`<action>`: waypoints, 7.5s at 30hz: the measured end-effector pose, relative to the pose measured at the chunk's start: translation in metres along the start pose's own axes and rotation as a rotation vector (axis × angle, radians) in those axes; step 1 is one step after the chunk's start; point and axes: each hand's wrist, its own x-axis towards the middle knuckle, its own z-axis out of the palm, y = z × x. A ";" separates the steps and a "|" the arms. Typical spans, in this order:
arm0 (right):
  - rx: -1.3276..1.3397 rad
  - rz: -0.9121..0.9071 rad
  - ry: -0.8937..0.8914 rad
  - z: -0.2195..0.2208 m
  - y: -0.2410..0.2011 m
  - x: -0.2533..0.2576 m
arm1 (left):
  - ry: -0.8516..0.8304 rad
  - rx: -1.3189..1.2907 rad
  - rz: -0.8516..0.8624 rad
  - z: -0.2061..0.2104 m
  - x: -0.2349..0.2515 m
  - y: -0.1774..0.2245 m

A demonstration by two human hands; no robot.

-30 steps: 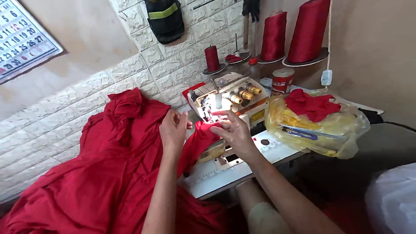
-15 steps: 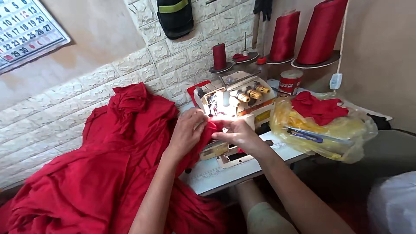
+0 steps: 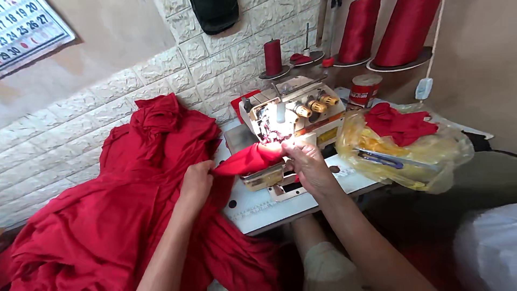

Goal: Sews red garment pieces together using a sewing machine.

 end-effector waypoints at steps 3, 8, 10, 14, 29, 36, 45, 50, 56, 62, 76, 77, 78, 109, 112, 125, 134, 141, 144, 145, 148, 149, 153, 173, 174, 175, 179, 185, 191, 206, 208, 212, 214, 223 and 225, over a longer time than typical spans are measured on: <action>0.051 -0.042 0.007 -0.003 0.002 0.002 | -0.134 -0.034 -0.144 -0.018 0.010 -0.006; 0.005 -0.092 0.019 -0.001 0.003 0.004 | 0.141 -0.215 0.258 -0.018 0.025 0.035; -0.018 -0.129 0.011 -0.001 0.003 0.005 | 0.030 -0.182 0.524 -0.002 0.039 0.050; -0.052 -0.156 -0.013 -0.002 0.001 0.005 | 0.018 0.143 0.690 0.016 0.065 0.059; -0.527 -0.084 -0.430 0.010 -0.022 0.010 | -0.153 -0.376 0.779 -0.022 0.050 0.055; -0.764 -0.219 -0.337 0.017 -0.019 -0.002 | -0.310 -0.062 0.590 -0.018 0.062 0.081; -0.842 -0.288 -0.064 -0.004 0.003 0.012 | -0.187 0.049 0.609 -0.041 0.071 0.071; -0.741 -0.322 0.016 -0.001 0.014 0.013 | 0.037 0.083 0.592 -0.035 0.060 0.066; -0.713 -0.260 -0.038 0.001 0.008 0.014 | 0.022 -0.055 0.737 -0.027 0.051 0.066; -0.296 -0.073 -0.446 -0.018 -0.004 -0.005 | -0.191 -0.021 0.855 -0.011 0.060 0.072; -0.233 -0.084 -0.410 -0.024 0.008 -0.005 | -0.192 -0.094 0.853 0.006 0.061 0.070; -0.225 -0.080 -0.412 -0.024 0.008 -0.004 | -0.186 -0.066 0.870 0.006 0.062 0.070; -0.227 -0.068 -0.412 -0.024 0.008 -0.003 | -0.157 -0.017 0.894 0.007 0.064 0.069; -0.609 -0.199 -0.157 0.020 -0.016 0.016 | -0.285 -0.156 0.568 -0.039 0.058 0.069; -0.708 -0.208 -0.137 0.011 -0.017 0.018 | -0.195 -0.140 0.618 -0.038 0.057 0.067; -0.284 -0.039 -0.584 -0.022 -0.011 0.013 | -0.228 -0.148 0.874 -0.019 0.058 0.077; -0.207 -0.034 -0.463 -0.027 0.005 -0.005 | -0.256 -0.131 0.880 -0.005 0.068 0.069; -0.203 -0.008 -0.463 -0.027 0.004 -0.002 | -0.138 0.070 0.848 -0.004 0.072 0.065; -0.197 -0.018 -0.492 -0.026 0.002 -0.001 | -0.269 -0.126 0.852 -0.006 0.064 0.073; -0.197 -0.020 -0.496 -0.027 0.002 -0.001 | -0.326 -0.174 0.831 -0.007 0.062 0.076; -0.198 -0.005 -0.457 -0.025 0.004 -0.002 | -0.261 -0.107 0.816 -0.007 0.072 0.066; -0.194 -0.001 -0.436 -0.023 0.005 -0.001 | -0.226 -0.065 0.797 -0.008 0.077 0.060; -0.178 0.008 -0.404 -0.022 0.009 0.004 | -0.165 -0.131 0.734 -0.013 0.075 0.051; -0.847 -0.492 -0.061 -0.020 0.020 -0.023 | 0.235 -0.088 0.666 0.060 0.021 0.057; -0.919 -0.529 -0.017 -0.018 0.022 -0.021 | 0.239 -0.122 0.643 0.061 0.021 0.057; -0.990 -0.567 0.034 -0.016 0.023 -0.020 | 0.258 -0.142 0.627 0.063 0.021 0.057; -1.165 -0.635 0.099 -0.009 0.021 -0.019 | 0.352 -0.140 0.569 0.071 0.021 0.061; -1.135 -0.505 0.060 -0.006 0.019 -0.018 | 0.400 -0.092 0.488 0.073 0.023 0.070; -0.975 -0.545 0.047 -0.007 0.023 -0.029 | 0.345 -0.092 0.365 0.071 0.037 0.063; -0.674 -0.184 -0.115 -0.004 0.015 -0.048 | -0.214 -0.357 0.346 0.022 -0.017 0.121; -1.034 -0.199 0.061 -0.014 0.007 -0.040 | -0.168 -0.416 0.373 0.058 -0.014 0.126; -1.393 -0.149 0.080 -0.023 0.004 -0.027 | -0.227 -0.437 0.360 0.098 -0.009 0.129; -1.339 -0.107 0.031 -0.028 0.001 -0.029 | -0.340 -0.359 0.499 0.083 -0.014 0.119; -0.828 -0.110 -0.262 -0.041 -0.007 -0.041 | 0.122 0.195 0.209 -0.128 -0.045 -0.026; -0.704 -0.143 -0.336 -0.025 0.000 -0.047 | 0.597 0.515 -0.243 -0.176 -0.054 -0.061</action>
